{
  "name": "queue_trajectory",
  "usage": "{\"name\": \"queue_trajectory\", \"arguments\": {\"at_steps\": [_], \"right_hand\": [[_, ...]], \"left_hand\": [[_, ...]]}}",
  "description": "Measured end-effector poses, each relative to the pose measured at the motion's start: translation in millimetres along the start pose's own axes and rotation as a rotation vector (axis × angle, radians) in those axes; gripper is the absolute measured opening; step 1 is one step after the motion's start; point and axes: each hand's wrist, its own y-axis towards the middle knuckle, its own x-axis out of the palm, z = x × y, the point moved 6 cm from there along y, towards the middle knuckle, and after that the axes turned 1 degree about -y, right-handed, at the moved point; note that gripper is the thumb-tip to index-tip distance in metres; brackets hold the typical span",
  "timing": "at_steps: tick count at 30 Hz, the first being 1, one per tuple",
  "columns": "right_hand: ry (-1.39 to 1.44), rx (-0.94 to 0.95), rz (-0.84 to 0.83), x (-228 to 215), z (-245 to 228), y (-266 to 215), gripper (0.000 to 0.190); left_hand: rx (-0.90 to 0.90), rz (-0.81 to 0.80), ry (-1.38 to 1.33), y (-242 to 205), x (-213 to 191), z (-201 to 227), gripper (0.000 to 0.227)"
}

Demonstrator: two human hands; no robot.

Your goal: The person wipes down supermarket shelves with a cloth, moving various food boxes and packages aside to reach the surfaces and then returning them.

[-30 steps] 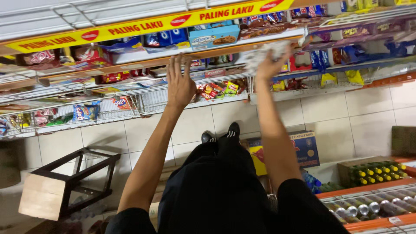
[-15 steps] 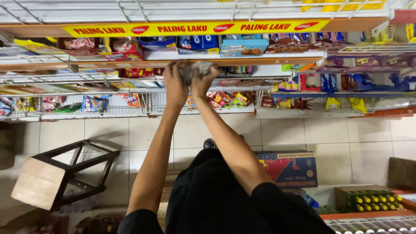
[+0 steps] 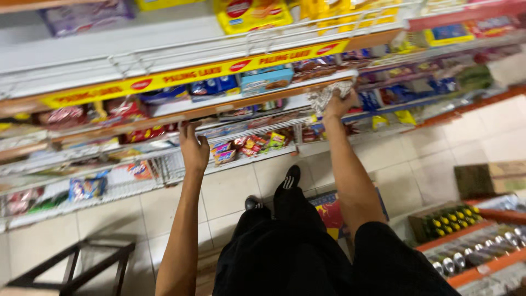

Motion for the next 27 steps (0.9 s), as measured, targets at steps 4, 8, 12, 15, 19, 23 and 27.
{"name": "queue_trajectory", "arguments": {"at_steps": [4,8,12,15,19,23,27], "right_hand": [[-0.177,-0.098,-0.012,-27,-37,4,0.049],[-0.413,-0.373,-0.203,-14,-115,-32,0.053],[-0.249,-0.587,-0.045,34,-211,-45,0.058],[-0.345,-0.701,0.023,70,-248,-68,0.062],[-0.392,-0.728,-0.092,67,-272,-92,0.057],[-0.252,-0.706,-0.143,40,-314,-64,0.058],[-0.128,-0.923,0.109,2,-392,5,0.075]], "left_hand": [[-0.039,-0.205,-0.220,16,49,44,0.044],[0.201,-0.187,-0.242,27,83,123,0.045],[0.278,-0.298,-0.349,45,95,206,0.040],[0.428,-0.214,-0.382,65,87,265,0.044],[0.454,-0.114,-0.369,91,72,307,0.044],[0.480,-0.082,-0.424,102,61,334,0.039],[0.414,-0.108,-0.418,113,63,368,0.036]]}}
